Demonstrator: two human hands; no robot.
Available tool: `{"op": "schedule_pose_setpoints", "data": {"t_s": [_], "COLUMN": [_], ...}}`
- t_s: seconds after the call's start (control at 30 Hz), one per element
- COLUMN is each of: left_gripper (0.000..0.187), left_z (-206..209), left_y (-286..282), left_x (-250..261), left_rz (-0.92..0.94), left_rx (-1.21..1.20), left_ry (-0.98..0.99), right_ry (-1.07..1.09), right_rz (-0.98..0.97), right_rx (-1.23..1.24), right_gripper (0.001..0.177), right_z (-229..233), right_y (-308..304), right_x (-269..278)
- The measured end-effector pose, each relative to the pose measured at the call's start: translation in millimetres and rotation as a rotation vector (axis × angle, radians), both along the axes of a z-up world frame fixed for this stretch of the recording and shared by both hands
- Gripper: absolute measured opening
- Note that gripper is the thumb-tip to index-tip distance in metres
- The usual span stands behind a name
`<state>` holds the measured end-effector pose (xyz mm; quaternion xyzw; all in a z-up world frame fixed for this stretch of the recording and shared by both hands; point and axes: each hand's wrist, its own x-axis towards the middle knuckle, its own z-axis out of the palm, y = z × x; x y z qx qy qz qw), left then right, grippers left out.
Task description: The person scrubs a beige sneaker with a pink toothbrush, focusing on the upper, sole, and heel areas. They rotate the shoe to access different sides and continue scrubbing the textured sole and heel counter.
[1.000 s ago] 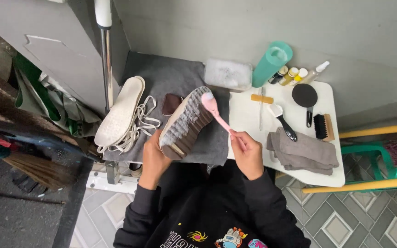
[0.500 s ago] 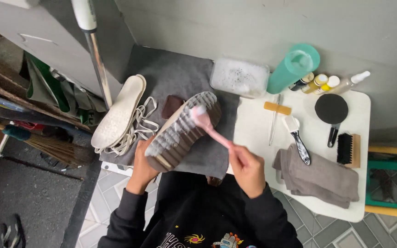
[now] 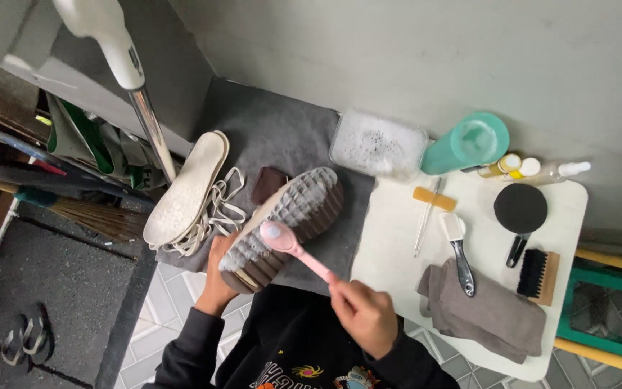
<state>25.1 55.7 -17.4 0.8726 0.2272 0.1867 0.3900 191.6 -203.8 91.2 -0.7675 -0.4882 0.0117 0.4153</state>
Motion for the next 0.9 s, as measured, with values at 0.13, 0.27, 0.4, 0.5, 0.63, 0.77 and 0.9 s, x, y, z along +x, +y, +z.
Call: {"op": "schedule_pose_setpoints", "data": {"t_s": [0.13,0.27,0.4,0.5,0.63,0.77,0.9], "left_gripper": [0.037,0.029,0.033,0.024,0.034,0.037,0.032], "left_z": [-1.2,-7.5,-6.0,-5.7,-13.0,-9.7,1.4], "left_y": [0.6,-2.6,-6.4,-9.5,-14.2,-7.3,-14.3], "left_x": [0.5,-1.1,-2.9,-5.8,-12.3,-12.2,-14.9], "left_rz": [-0.019,0.017,-0.001,0.005,0.028,0.027,0.016], "left_rx": [0.018,0.072,0.13,0.172,0.023,0.08,0.094], "left_ry": [-0.084,-0.012,-0.063,-0.119,-0.162,-0.176,-0.185], "right_ry": [0.064,-0.026,-0.045,-0.002,-0.049,0.042,0.04], "right_rz": [-0.155,-0.091,-0.161,0.011,-0.331,-0.243,-0.226], "right_rx": [0.054,0.001,0.13,0.086,0.117,0.111,0.198], "right_gripper": [0.025,0.023,0.019,0.023,0.032,0.024,0.004], "right_z": [-6.4,-24.2,-44.8,-38.3,-43.0,-41.5,-24.5], "right_y": [3.8,-7.6,-9.3,-19.4,-13.3,-9.7,-0.6], "right_x": [24.8,4.9,8.9,-36.1,-31.7,-44.7,-30.9]}}
